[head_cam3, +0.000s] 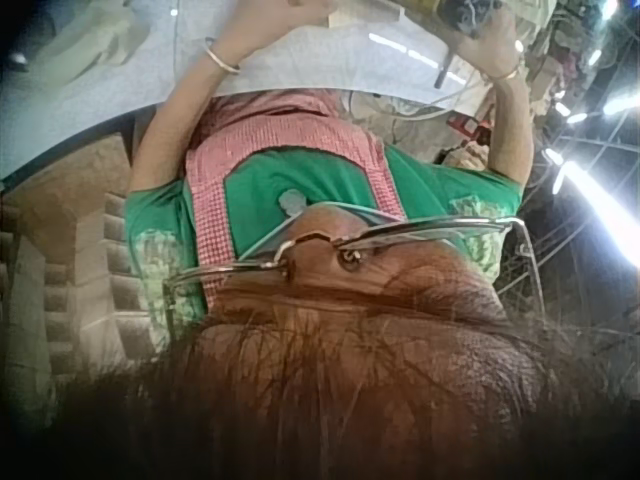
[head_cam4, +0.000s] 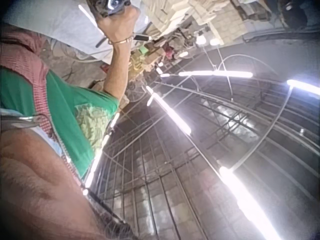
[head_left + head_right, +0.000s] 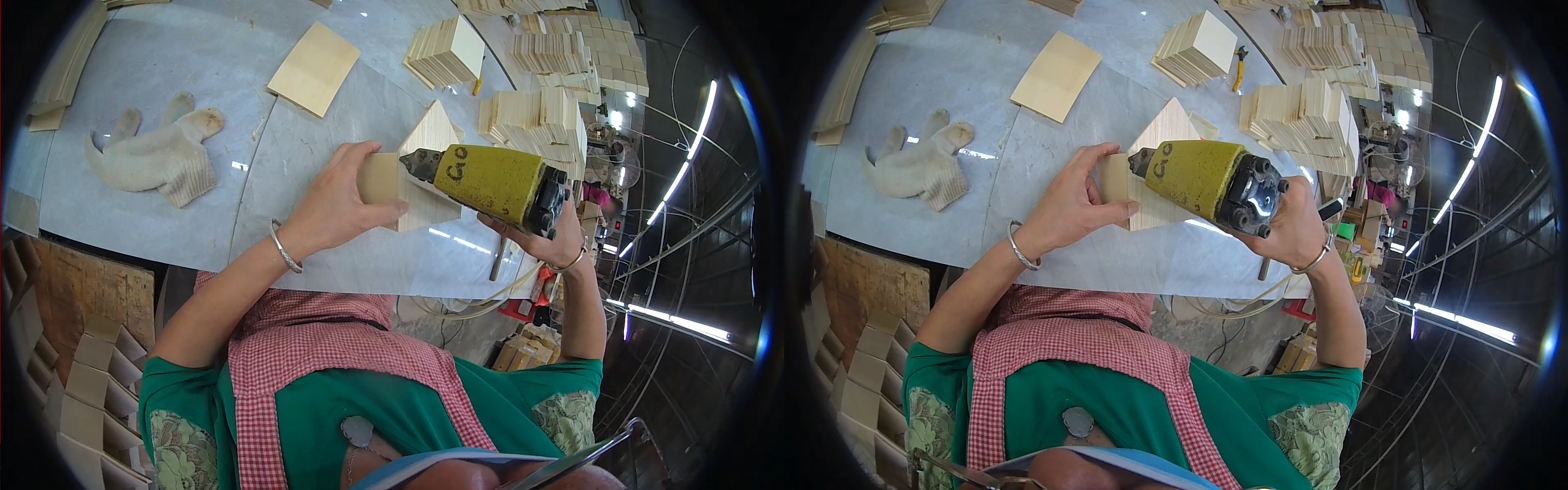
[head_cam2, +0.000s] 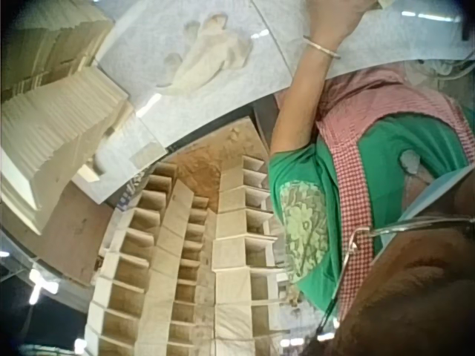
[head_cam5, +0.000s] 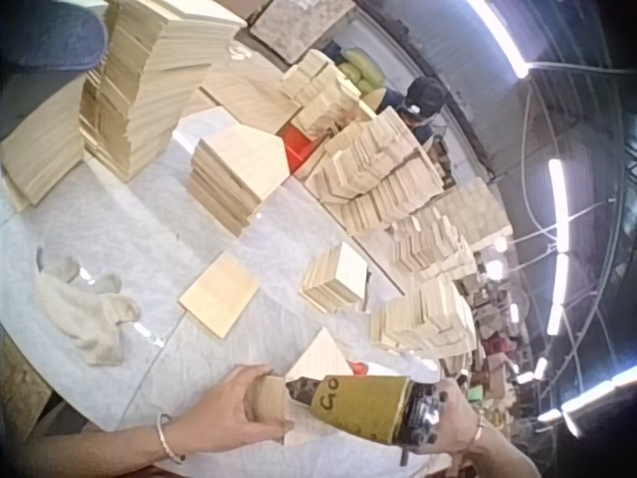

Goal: Assembling house-shaped wooden boxes using adhesive and a pneumatic nailer in a factory setting.

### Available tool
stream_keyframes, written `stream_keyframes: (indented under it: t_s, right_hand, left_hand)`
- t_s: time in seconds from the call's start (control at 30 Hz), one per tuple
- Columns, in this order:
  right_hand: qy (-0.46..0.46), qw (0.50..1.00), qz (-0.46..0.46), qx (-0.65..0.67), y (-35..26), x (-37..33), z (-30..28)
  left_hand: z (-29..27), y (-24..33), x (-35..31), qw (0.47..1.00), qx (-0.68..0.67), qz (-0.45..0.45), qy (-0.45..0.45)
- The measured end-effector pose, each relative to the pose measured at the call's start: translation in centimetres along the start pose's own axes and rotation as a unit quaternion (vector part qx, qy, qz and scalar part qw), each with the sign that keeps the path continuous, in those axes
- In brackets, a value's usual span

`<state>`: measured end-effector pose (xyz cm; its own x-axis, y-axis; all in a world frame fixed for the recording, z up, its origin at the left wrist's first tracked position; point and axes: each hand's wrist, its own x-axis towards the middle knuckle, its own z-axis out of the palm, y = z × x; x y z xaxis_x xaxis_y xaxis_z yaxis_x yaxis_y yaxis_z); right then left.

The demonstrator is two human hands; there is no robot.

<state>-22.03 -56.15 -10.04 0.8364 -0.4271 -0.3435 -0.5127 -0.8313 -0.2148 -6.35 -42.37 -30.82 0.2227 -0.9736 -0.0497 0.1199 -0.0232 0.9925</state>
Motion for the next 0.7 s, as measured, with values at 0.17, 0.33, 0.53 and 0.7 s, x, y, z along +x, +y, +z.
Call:
stream_keyframes:
  t_s: [0.17, 0.33, 0.53, 0.7]
  right_hand:
    - [-0.008, 1.000, 0.016, -0.011, 0.4, -0.4, 0.0]
    - [-0.009, 1.000, 0.008, -0.024, 0.2, -0.2, -0.2]
    - [-0.009, 0.998, -0.016, -0.056, -0.2, 0.1, -0.5]
    - [-0.036, 0.997, 0.028, -0.066, -0.1, 0.0, -0.6]
  left_hand:
    - [0.1, 0.0, -0.1, 1.000, 0.006, 0.006, 0.003]
    - [0.0, 0.2, -0.1, 1.000, -0.003, -0.001, -0.001]
    - [0.0, 0.1, 0.0, 1.000, -0.001, 0.000, 0.002]
    - [0.0, 0.2, -0.1, 1.000, -0.002, -0.002, 0.000]
